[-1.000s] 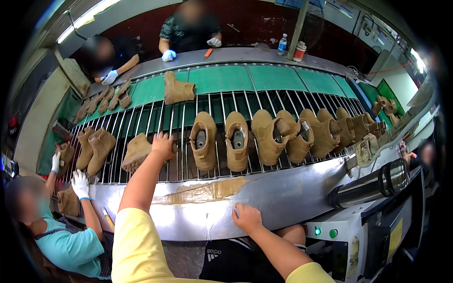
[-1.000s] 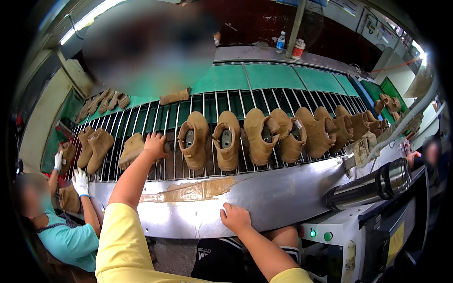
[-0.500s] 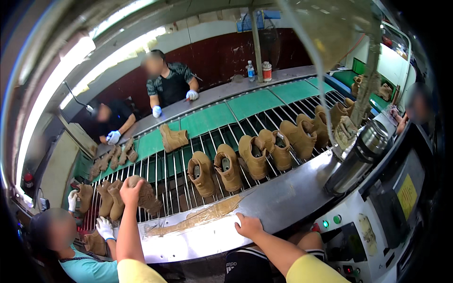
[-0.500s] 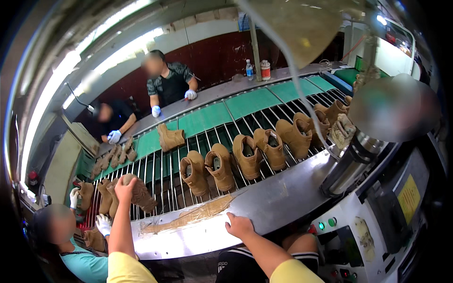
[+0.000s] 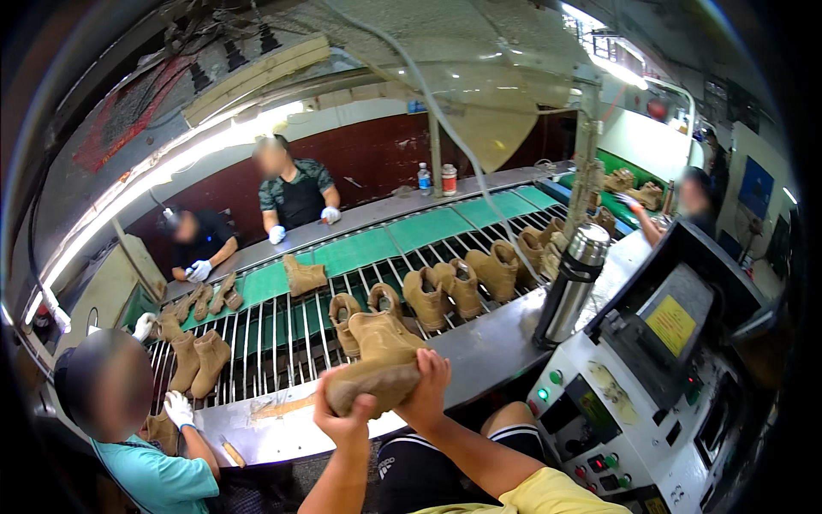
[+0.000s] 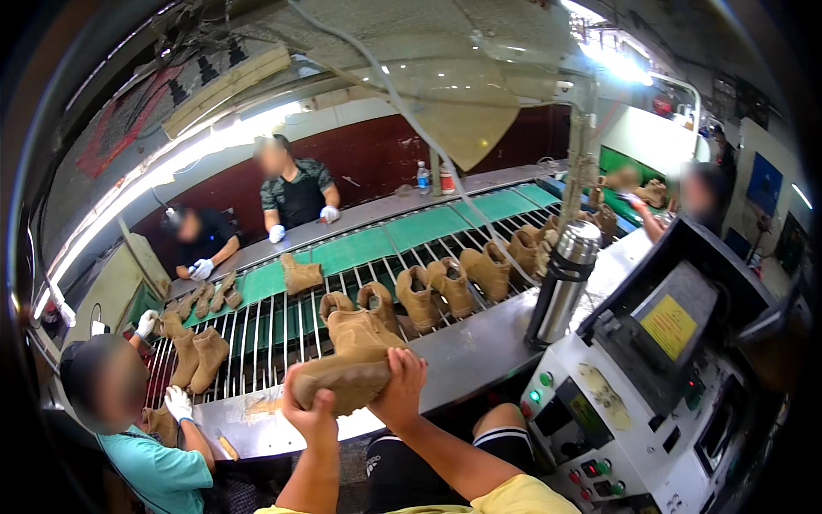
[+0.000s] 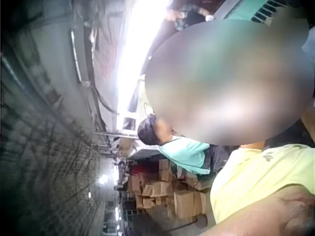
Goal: The person picks up a boot from a conveyor belt, places it into a lasting machine to shape the heel, activates the machine, and then returns the boot to the belt, repeating this process with several boots.
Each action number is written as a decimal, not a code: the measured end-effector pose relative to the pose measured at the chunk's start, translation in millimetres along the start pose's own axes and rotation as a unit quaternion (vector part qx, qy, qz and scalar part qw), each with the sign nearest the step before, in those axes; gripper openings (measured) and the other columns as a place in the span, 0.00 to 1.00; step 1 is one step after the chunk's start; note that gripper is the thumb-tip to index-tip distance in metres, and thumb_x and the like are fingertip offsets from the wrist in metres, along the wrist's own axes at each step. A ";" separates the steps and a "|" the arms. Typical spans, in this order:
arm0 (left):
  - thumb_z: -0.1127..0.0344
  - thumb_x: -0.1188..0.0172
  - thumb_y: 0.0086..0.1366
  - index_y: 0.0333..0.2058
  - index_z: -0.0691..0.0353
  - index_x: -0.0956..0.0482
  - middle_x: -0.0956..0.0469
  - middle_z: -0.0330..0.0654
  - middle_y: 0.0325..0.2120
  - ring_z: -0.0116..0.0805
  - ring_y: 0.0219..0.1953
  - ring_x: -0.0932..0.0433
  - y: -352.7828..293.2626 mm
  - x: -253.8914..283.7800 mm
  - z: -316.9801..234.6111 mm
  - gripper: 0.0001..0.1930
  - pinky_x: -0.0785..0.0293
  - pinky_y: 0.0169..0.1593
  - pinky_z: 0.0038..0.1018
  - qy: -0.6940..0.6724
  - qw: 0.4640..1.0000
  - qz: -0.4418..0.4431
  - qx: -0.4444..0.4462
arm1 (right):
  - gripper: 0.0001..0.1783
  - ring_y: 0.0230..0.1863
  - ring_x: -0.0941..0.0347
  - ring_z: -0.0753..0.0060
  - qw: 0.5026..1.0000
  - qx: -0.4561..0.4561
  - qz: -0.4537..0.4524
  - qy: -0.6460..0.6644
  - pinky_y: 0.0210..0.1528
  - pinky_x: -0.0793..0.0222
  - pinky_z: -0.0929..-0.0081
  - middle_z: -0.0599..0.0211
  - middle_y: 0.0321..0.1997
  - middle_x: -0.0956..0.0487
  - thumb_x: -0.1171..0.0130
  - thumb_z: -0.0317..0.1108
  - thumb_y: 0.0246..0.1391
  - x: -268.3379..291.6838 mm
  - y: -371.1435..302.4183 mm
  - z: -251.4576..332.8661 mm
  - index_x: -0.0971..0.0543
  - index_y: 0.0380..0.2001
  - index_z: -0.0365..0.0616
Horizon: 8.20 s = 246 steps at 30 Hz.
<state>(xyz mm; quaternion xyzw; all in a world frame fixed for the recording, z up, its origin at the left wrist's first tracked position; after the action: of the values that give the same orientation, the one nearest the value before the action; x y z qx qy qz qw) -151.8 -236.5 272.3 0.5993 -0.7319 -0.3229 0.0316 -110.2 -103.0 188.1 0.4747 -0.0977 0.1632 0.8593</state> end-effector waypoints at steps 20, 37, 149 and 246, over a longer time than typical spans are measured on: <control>0.78 0.40 0.58 0.48 0.68 0.25 0.22 0.39 0.45 0.27 0.45 0.27 -149.6 -139.6 94.3 0.17 0.30 0.51 0.27 -0.009 0.759 0.554 0.342 | 0.56 0.57 0.36 0.69 0.919 -0.266 0.099 0.274 0.60 0.42 0.70 0.63 0.56 0.30 0.22 0.36 0.27 331.5 -56.0 -80.3 0.42 0.61 0.39; 0.81 0.42 0.58 0.52 0.66 0.35 0.26 0.45 0.44 0.29 0.44 0.25 -332.6 -266.2 66.3 0.23 0.27 0.46 0.25 -0.190 0.693 0.633 0.288 | 0.64 0.57 0.32 0.58 0.845 -0.368 -0.319 0.220 0.47 0.26 0.67 0.55 0.59 0.33 0.32 0.19 0.23 550.7 -141.8 -83.8 0.53 0.68 0.49; 0.69 0.45 0.61 0.29 0.66 0.21 0.26 0.35 0.18 0.22 0.19 0.30 -136.1 54.8 317.7 0.07 0.34 0.25 0.20 0.157 0.885 0.219 0.381 | 0.60 0.62 0.44 0.44 0.821 -0.257 -0.392 -0.326 0.63 0.46 0.55 0.41 0.60 0.43 0.29 0.33 0.27 429.2 -55.9 -267.5 0.54 0.62 0.32; 0.32 0.48 0.53 0.60 0.55 0.38 0.29 0.51 0.51 0.50 0.34 0.22 90.1 275.6 207.8 0.42 0.26 0.18 0.19 -0.239 0.866 -0.129 0.421 | 0.20 0.29 0.22 0.57 0.776 0.037 0.621 -0.106 0.32 0.28 0.63 0.62 0.24 0.20 0.51 0.53 0.53 -243.7 -47.2 -178.3 0.19 0.22 0.54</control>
<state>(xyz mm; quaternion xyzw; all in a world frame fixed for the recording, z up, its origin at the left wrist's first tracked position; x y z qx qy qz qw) -396.1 -386.9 60.3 0.5494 -0.6992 -0.1191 -0.4416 -316.3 -21.0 -22.1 0.3568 -0.4554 0.6136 0.5374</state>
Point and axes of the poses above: each hand's wrist, its own y-axis towards the middle knuckle, its own x-axis out of the back of the hand, z = x × y, the point moved 4 cm from there along y, towards the middle knuckle
